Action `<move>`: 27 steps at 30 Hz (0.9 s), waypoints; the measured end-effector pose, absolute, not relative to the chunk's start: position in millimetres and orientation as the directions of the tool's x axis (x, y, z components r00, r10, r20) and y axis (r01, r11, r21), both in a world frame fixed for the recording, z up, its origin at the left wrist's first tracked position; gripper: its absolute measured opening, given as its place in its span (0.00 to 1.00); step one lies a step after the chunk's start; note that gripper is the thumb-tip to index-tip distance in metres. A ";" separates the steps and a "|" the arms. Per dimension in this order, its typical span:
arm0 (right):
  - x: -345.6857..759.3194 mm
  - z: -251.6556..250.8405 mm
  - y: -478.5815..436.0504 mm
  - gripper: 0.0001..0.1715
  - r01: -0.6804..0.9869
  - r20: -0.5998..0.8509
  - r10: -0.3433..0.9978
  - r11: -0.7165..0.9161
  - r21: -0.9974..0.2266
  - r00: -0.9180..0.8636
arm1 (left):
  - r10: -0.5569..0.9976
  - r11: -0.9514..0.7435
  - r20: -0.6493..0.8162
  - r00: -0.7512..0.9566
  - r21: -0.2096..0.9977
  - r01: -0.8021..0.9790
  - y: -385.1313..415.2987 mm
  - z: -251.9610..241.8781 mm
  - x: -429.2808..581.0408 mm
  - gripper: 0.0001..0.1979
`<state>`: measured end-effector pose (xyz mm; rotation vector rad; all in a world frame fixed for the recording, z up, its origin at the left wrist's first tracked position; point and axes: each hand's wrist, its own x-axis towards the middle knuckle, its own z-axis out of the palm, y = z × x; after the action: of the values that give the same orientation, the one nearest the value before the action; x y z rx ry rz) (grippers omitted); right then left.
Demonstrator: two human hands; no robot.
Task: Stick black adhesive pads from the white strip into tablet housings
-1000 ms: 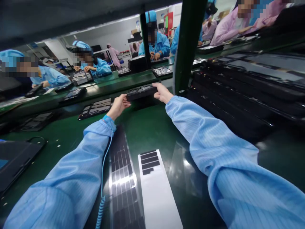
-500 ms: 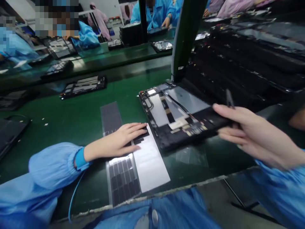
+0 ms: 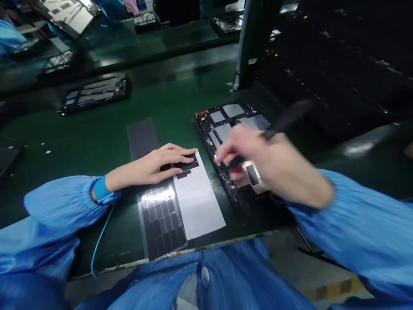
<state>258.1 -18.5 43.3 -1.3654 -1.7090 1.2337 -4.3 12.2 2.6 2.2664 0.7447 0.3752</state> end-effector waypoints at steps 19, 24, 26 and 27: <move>203.7 17.3 1.0 0.07 0.387 0.218 0.729 0.563 -0.730 -0.649 | 0.575 -0.620 0.079 0.814 0.691 0.371 12.2 -2.2 -6.1 0.16; 205.6 15.8 0.7 0.06 0.378 0.251 0.722 0.587 -0.716 -0.645 | 0.543 -0.692 0.046 0.839 0.590 0.415 10.8 0.1 -5.6 0.17; 203.9 14.1 1.2 0.06 0.375 0.279 0.716 0.608 -0.700 -0.640 | 0.543 -0.702 0.042 0.838 0.570 0.427 10.2 0.5 -4.5 0.16; 202.5 13.7 1.4 0.06 0.371 0.299 0.707 0.626 -0.686 -0.640 | 0.543 -0.706 0.042 0.839 0.563 0.429 10.0 0.5 -3.9 0.15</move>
<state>202.5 1.4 13.7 -0.8429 -2.2901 0.7930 -3.9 10.0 0.5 2.4646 0.7107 0.2757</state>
